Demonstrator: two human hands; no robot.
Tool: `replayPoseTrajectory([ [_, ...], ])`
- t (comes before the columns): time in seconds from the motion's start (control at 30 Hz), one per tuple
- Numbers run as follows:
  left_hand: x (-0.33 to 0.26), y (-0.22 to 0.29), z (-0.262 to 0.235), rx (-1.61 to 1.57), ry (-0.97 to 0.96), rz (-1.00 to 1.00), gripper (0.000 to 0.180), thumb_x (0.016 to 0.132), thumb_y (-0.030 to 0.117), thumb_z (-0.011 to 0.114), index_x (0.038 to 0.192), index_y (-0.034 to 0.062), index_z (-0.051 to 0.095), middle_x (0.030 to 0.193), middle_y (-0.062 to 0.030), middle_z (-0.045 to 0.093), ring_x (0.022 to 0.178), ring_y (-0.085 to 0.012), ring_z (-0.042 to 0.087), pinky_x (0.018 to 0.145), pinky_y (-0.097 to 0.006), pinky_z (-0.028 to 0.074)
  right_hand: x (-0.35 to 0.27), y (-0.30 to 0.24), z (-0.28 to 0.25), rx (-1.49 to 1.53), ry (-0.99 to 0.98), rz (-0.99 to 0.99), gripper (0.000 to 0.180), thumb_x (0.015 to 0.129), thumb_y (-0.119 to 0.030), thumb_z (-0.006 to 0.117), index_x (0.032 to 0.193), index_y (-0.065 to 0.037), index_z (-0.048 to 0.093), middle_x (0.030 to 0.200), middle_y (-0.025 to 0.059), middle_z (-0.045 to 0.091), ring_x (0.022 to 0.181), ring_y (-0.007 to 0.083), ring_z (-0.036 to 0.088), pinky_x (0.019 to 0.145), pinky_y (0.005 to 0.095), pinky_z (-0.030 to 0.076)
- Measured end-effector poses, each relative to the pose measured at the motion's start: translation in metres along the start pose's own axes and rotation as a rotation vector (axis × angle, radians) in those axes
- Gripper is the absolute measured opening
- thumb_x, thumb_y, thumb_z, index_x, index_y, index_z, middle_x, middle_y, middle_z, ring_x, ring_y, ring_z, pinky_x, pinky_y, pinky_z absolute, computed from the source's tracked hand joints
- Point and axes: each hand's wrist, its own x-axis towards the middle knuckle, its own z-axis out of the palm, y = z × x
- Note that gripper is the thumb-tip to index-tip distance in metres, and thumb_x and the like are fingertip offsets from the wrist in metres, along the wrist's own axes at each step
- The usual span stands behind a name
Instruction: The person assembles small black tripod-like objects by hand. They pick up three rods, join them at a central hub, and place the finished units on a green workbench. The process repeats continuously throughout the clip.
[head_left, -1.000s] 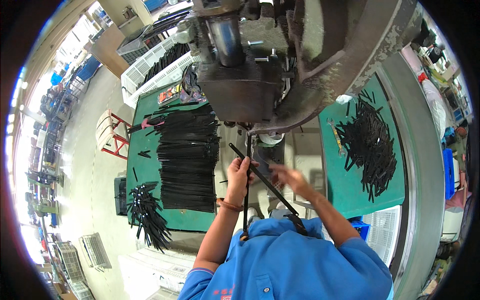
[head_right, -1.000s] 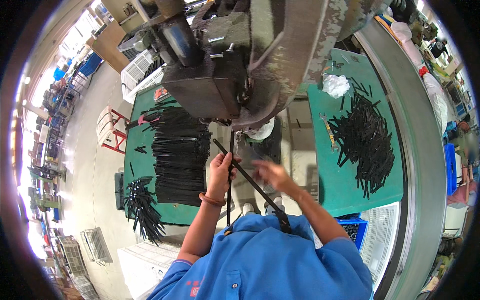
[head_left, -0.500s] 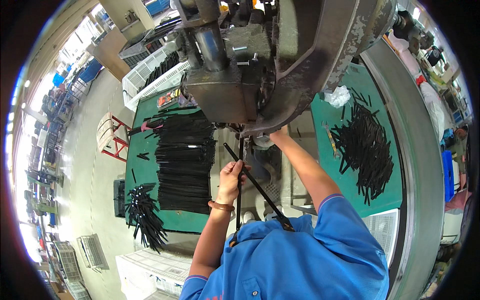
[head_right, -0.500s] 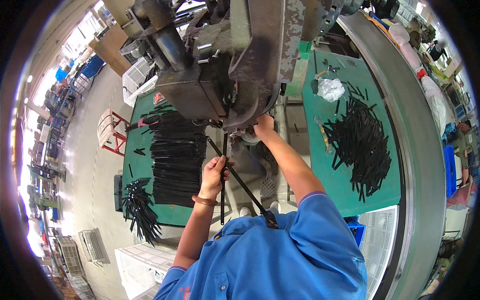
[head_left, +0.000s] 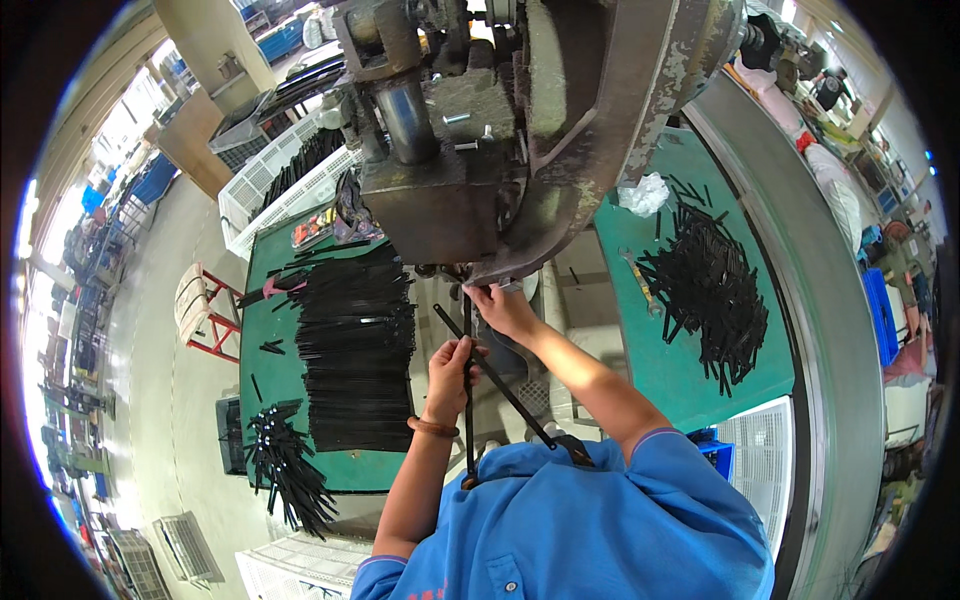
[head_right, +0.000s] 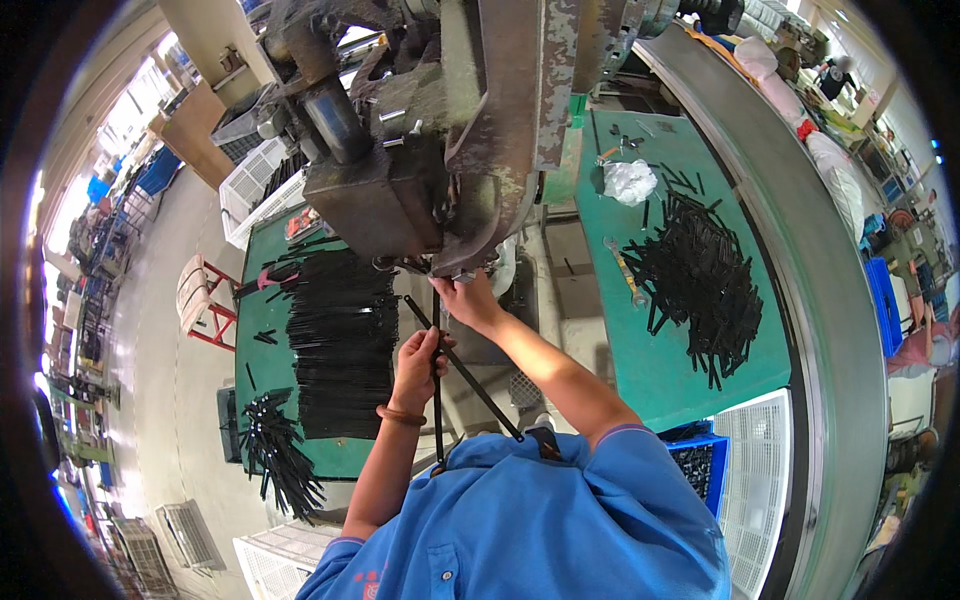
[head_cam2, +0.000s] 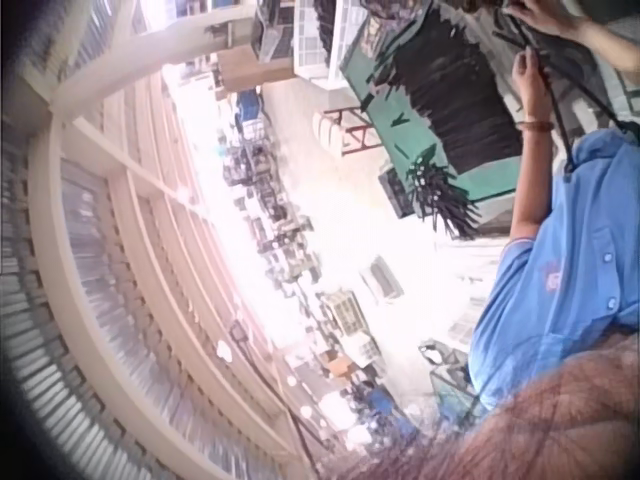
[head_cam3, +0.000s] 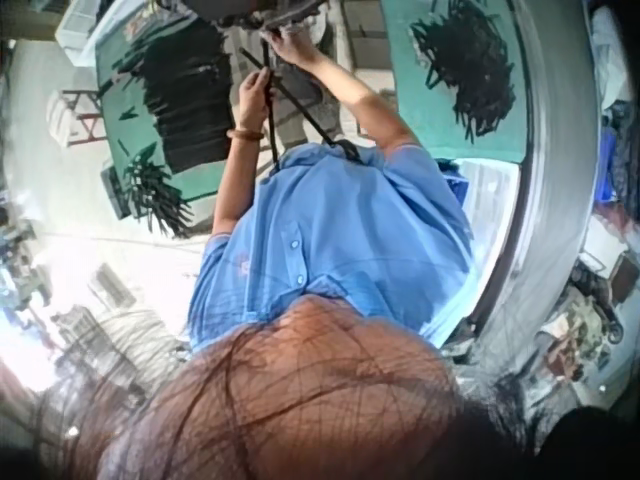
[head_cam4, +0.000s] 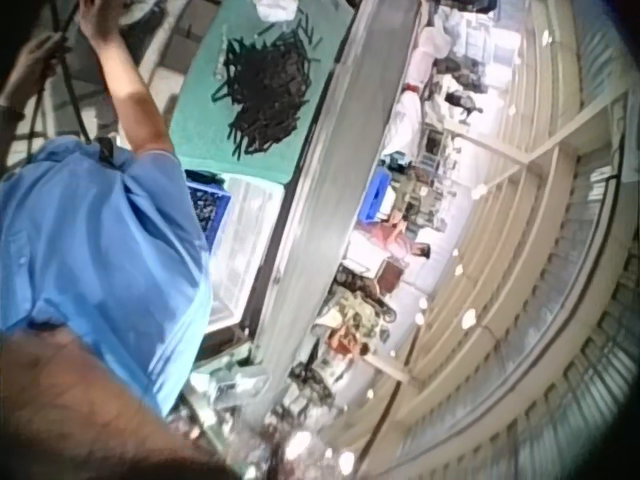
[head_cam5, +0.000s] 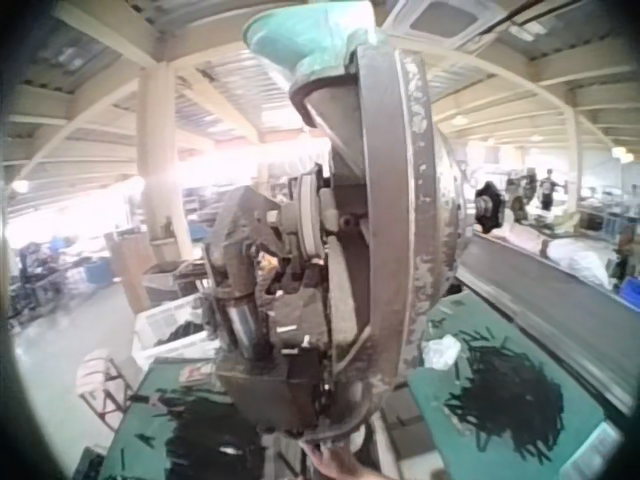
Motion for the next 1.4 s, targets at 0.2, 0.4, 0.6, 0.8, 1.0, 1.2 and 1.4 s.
replayPoseTrajectory([
  [0.2,0.002,0.001,0.003,0.019,-0.049,-0.015,0.019,0.094,0.025,0.053,0.093,0.0061,0.055,0.082,-0.0058,0.062,0.052,-0.0052,0.044,0.044,-0.018,0.035,-0.008,0.032,0.009,0.341,0.143,0.436,0.009,0.082,-0.005,0.058,0.075,-0.001,0.055,0.067,0.0023,0.055,0.059,0.0132,0.051,0.049,0.0311,0.04],
  [0.4,-0.008,0.008,0.007,0.091,0.043,0.0,0.02,0.092,0.024,0.056,0.096,0.0045,0.057,0.081,-0.0057,0.061,0.051,-0.0055,0.044,0.043,-0.018,0.035,-0.06,0.078,-0.08,-0.106,0.072,0.716,0.017,0.081,-0.019,0.062,0.081,-0.002,0.058,0.07,0.0127,0.061,0.066,0.0252,0.059,0.061,0.0374,0.046],
  [0.6,-0.002,0.003,0.008,0.103,0.029,0.015,0.016,0.093,0.024,0.054,0.091,0.008,0.055,0.076,-0.003,0.058,0.048,-0.0049,0.04,0.04,-0.017,0.029,-0.19,0.114,-0.298,-0.921,0.265,0.822,0.015,0.073,-0.022,0.066,0.083,-0.011,0.068,0.085,0.0156,0.064,0.082,0.0308,0.063,0.072,0.0409,0.052],
  [0.8,-0.008,0.0,0.007,0.08,0.002,0.038,0.017,0.094,0.025,0.053,0.091,0.0086,0.055,0.079,-0.0026,0.058,0.049,-0.0045,0.038,0.041,-0.018,0.03,-0.231,0.124,-0.45,-1.23,0.56,0.889,0.011,0.073,-0.018,0.067,0.078,-0.008,0.064,0.087,0.0132,0.059,0.082,0.0316,0.06,0.073,0.0404,0.05],
  [1.0,-0.014,0.001,0.033,0.083,0.092,0.045,0.016,0.094,0.024,0.053,0.091,0.0084,0.055,0.079,-0.0018,0.058,0.049,-0.0038,0.039,0.04,-0.016,0.031,-0.201,0.172,-0.452,-1.14,0.414,1.285,0.022,0.073,-0.028,0.07,0.092,-0.018,0.068,0.132,0.0082,0.044,0.117,0.0335,0.044,0.093,0.0442,0.042],
  [1.2,-0.013,-0.01,0.036,0.04,0.102,0.085,0.015,0.095,0.024,0.052,0.093,0.0086,0.054,0.079,-0.0018,0.057,0.05,-0.0038,0.04,0.04,-0.016,0.031,-0.199,0.184,-0.399,-1.385,0.368,0.823,0.012,0.077,-0.007,0.055,0.087,-0.006,0.061,0.102,0.0095,0.053,0.091,0.0303,0.053,0.079,0.0398,0.047],
  [1.4,-0.012,-0.013,0.035,0.06,0.08,0.107,0.016,0.095,0.025,0.051,0.095,0.0086,0.053,0.079,-0.0006,0.055,0.051,-0.0031,0.039,0.041,-0.016,0.031,-0.213,0.159,-0.39,-1.176,0.403,0.669,0.01,0.074,-0.001,0.059,0.083,-0.004,0.059,0.098,0.012,0.054,0.087,0.0327,0.056,0.072,0.0407,0.05],
])
